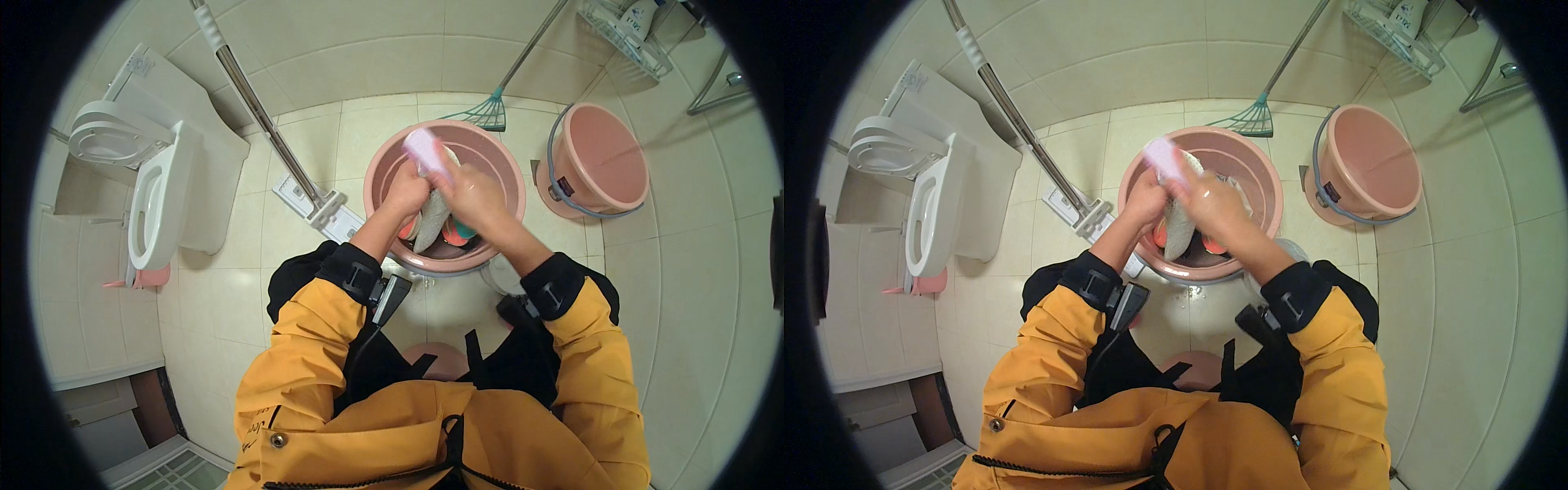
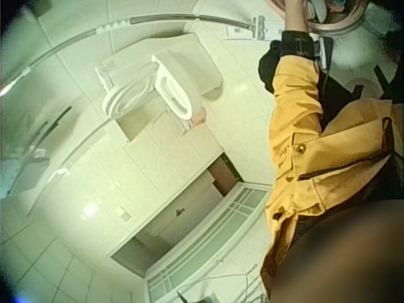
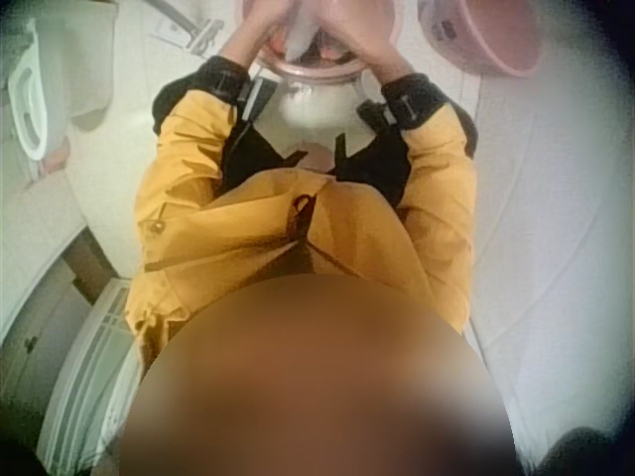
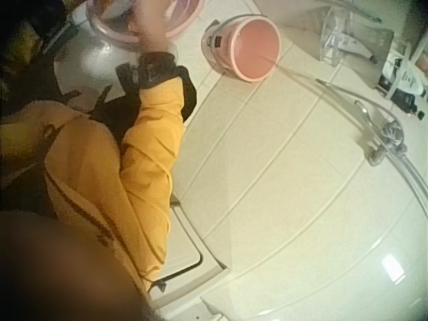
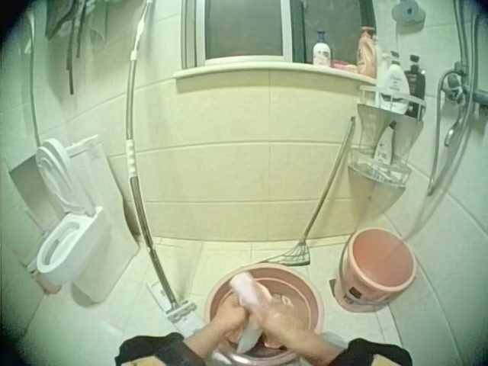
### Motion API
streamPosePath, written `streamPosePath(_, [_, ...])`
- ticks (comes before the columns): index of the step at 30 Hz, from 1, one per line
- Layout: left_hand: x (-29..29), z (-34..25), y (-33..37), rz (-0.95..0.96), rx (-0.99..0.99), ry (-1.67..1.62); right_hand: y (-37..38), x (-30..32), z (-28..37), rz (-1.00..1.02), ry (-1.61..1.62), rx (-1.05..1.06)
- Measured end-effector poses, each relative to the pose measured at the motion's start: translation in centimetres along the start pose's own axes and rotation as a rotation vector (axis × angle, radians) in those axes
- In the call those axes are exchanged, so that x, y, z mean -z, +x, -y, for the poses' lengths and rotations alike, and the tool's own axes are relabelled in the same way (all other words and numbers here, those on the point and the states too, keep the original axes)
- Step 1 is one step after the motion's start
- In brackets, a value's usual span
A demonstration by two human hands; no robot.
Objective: The person washes a pair of blue and black sneakers and several slippers in a pink basin using a brush and water. They scrub the sneakers and slippers, rinse them, and place them back in the basin.
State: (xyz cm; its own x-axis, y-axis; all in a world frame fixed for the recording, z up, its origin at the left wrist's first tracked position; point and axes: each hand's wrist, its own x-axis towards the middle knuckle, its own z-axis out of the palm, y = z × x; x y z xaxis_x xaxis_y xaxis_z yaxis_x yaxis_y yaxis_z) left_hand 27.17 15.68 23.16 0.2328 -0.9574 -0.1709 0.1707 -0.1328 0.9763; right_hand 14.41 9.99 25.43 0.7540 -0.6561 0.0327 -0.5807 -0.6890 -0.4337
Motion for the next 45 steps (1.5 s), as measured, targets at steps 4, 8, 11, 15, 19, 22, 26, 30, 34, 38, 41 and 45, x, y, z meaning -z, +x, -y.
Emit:
streamPosePath(4, [0.2,0.2,0.0,0.063,0.007,-0.005,0.0,-0.2,0.5,-0.289,0.178,-0.178])
streamPosePath(8, [0.5,-0.2,0.0,-0.049,0.07,-0.131,0.1,0.2,0.1,-0.089,0.147,0.157])
streamPosePath(11, [0.5,-0.1,0.0,0.097,0.018,0.03,-0.1,0.2,-0.2,-0.076,0.176,-0.141])
streamPosePath(15, [0.4,0.5,0.1,0.068,0.065,-0.071,-0.2,-0.4,-0.7,-0.122,0.127,0.044])
streamPosePath(19, [0.5,0.7,0.3,0.114,0.01,0.027,-0.1,-0.9,-1.2,-0.192,0.15,-0.068])
streamPosePath(22, [0.6,0.7,0.3,0.094,0.051,-0.015,-0.2,-1.4,-1.2,-0.151,0.12,-0.042])
streamPosePath(26, [0.5,0.8,0.3,0.15,0.027,-0.03,-0.1,-1.7,-1.3,-0.2,0.144,-0.004])
streamPosePath(30, [0.6,0.9,0.2,0.147,0.067,-0.046,0.0,-1.9,-1.7,-0.151,0.101,-0.039])
streamPosePath(34, [0.7,0.8,0.1,0.153,0.049,-0.022,0.2,-2.4,-2.2,-0.188,0.203,-0.058])
streamPosePath(38, [0.7,0.7,-0.1,0.147,0.086,-0.027,0.1,-2.8,-2.3,-0.248,0.122,0.038])
streamPosePath(41, [0.7,0.8,-0.1,0.165,0.07,0.044,-0.2,-2.7,-2.0,-0.22,0.12,0.066])
streamPosePath(45, [1.0,0.9,0.3,0.146,0.057,0.091,-0.4,-2.2,-1.5,-0.163,0.103,-0.055])
